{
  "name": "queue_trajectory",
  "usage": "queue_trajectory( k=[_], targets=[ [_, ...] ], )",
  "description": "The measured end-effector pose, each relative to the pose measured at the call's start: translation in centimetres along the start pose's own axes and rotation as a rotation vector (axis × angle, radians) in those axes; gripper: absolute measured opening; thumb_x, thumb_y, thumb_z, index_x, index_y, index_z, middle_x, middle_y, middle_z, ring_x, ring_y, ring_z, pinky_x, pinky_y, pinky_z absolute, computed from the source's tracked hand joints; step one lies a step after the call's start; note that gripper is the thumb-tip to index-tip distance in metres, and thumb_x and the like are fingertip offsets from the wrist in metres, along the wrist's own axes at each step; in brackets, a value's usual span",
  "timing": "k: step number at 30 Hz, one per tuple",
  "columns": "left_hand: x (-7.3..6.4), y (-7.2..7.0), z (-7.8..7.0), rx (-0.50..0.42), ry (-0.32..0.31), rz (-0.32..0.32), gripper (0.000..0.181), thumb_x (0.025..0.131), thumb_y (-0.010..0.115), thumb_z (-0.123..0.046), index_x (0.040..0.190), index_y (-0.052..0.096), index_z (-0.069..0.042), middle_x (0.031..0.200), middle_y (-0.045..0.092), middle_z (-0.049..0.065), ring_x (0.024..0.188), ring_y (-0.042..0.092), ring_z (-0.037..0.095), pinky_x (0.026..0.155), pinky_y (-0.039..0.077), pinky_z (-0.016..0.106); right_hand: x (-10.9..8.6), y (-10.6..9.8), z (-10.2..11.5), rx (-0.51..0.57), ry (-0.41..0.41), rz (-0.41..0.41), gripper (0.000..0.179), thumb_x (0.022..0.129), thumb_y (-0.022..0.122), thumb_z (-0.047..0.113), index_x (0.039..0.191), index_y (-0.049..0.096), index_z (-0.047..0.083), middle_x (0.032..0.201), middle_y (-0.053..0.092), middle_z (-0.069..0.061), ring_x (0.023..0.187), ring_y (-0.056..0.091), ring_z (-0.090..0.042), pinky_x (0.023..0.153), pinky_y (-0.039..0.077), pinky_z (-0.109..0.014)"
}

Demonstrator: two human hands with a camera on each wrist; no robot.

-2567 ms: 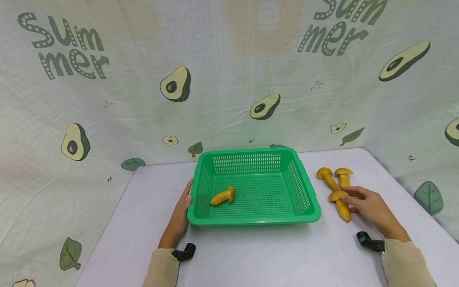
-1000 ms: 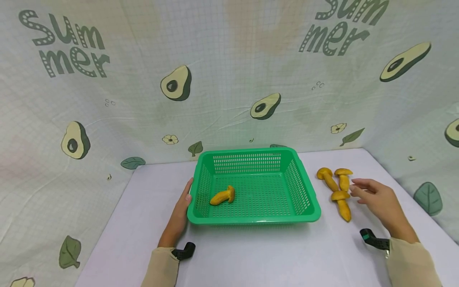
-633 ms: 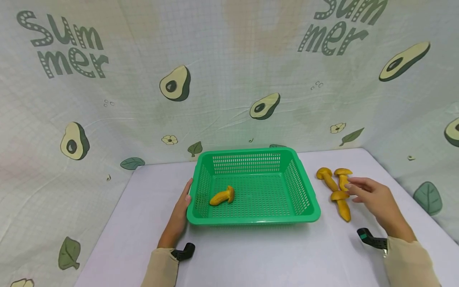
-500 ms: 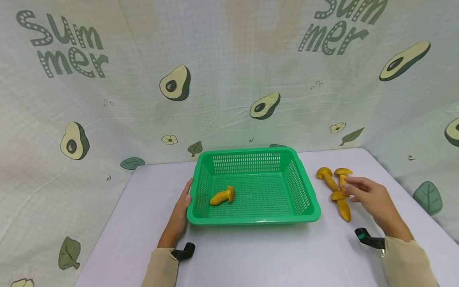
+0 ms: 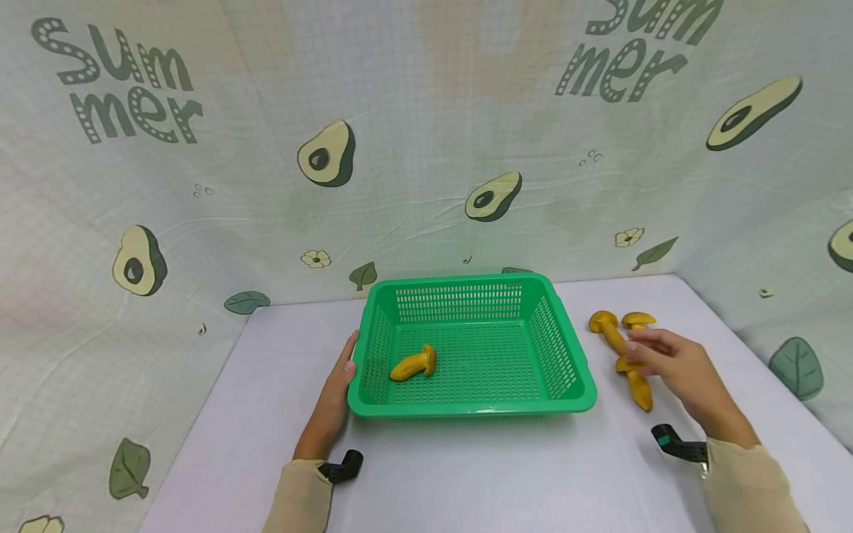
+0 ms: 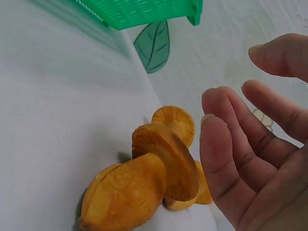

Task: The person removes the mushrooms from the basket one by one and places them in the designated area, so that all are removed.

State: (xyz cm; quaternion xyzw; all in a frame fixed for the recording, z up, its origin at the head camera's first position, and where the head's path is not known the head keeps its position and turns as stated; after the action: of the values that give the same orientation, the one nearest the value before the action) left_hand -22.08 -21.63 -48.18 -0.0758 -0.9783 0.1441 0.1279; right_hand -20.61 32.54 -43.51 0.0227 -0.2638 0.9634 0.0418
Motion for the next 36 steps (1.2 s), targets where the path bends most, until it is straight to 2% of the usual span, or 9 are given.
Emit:
queue_trajectory(
  k=[5,10,13,16,19,22,31,36],
  targets=[
    [0.0,0.0,0.0,0.003,0.001,0.003,0.055,0.11,0.024,-0.036,0.163,0.016,-0.023,0.165,0.015,-0.008,0.151,0.009,0.019,0.118,0.005,0.06,0.0,0.3,0.4,0.0,0.009,0.027,0.057,0.101,0.061,0.039,0.137,0.053,-0.004,0.116,0.065,-0.017,0.09,0.068,-0.014,0.075,0.056,-0.025],
    [0.0,-0.1,-0.1,0.002,0.011,-0.004,0.055,0.11,0.024,-0.037,0.163,0.016,-0.024,0.165,0.016,-0.006,0.151,0.01,0.021,0.117,0.006,0.06,0.2,0.8,0.8,0.004,0.017,0.062,0.06,0.1,0.06,0.043,0.138,0.053,-0.003,0.122,0.063,-0.02,0.094,0.067,-0.013,0.078,0.055,-0.022],
    [0.0,-0.1,-0.1,0.001,0.012,-0.005,0.055,0.11,0.023,-0.037,0.163,0.015,-0.024,0.165,0.016,-0.006,0.151,0.01,0.02,0.118,0.006,0.06,0.4,1.1,1.0,0.015,0.02,0.08,0.06,0.099,0.061,0.043,0.138,0.053,-0.003,0.121,0.065,-0.015,0.095,0.066,-0.009,0.078,0.055,-0.021],
    [0.1,0.0,-0.2,-0.001,0.011,-0.004,0.056,0.11,0.023,-0.037,0.163,0.014,-0.023,0.166,0.015,-0.005,0.151,0.009,0.021,0.118,0.006,0.059,0.5,1.3,1.3,0.044,0.002,0.091,0.058,0.1,0.063,0.039,0.137,0.054,-0.004,0.116,0.068,-0.005,0.095,0.066,-0.007,0.078,0.055,-0.022],
    [0.0,0.1,-0.3,-0.002,0.001,-0.004,0.055,0.11,0.022,-0.039,0.163,0.014,-0.026,0.166,0.014,-0.006,0.151,0.008,0.02,0.118,0.006,0.059,0.6,1.7,1.6,0.061,-0.021,0.097,0.055,0.1,0.063,0.037,0.136,0.055,-0.003,0.111,0.069,0.005,0.095,0.067,-0.009,0.077,0.056,-0.025],
    [-0.1,0.2,-0.3,-0.002,-0.001,-0.004,0.054,0.11,0.023,-0.039,0.162,0.015,-0.029,0.166,0.014,-0.007,0.151,0.008,0.019,0.118,0.005,0.059,0.8,2.0,1.9,0.06,-0.027,0.103,0.055,0.099,0.063,0.038,0.136,0.056,-0.003,0.108,0.069,0.01,0.095,0.067,-0.01,0.077,0.057,-0.027],
    [0.0,0.0,0.0,-0.009,0.005,-0.002,0.052,0.11,0.023,-0.038,0.161,0.015,-0.034,0.165,0.014,-0.008,0.151,0.007,0.018,0.118,0.004,0.059,1.7,2.8,3.8,0.093,-0.074,0.096,0.05,0.098,0.066,0.037,0.13,0.06,-0.002,0.117,0.069,0.0,0.096,0.068,-0.014,0.076,0.057,-0.031],
    [-0.1,0.0,0.2,-0.005,0.02,0.003,0.053,0.11,0.021,-0.037,0.162,0.015,-0.03,0.165,0.014,-0.01,0.151,0.007,0.017,0.118,0.004,0.06,2.0,2.8,4.7,0.059,-0.103,0.117,0.049,0.099,0.063,0.038,0.132,0.06,0.001,0.123,0.066,-0.008,0.096,0.067,-0.015,0.077,0.057,-0.029]
  ],
)
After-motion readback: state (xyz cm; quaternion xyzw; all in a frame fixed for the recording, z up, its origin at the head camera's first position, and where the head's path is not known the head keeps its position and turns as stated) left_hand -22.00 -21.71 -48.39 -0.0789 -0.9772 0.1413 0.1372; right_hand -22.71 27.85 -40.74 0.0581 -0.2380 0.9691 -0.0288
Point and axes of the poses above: each hand's wrist, its own x-axis towards the middle knuckle, its own y-axis out of the palm, z = x × y, the point moved 2 cm from there along x, towards the middle knuckle
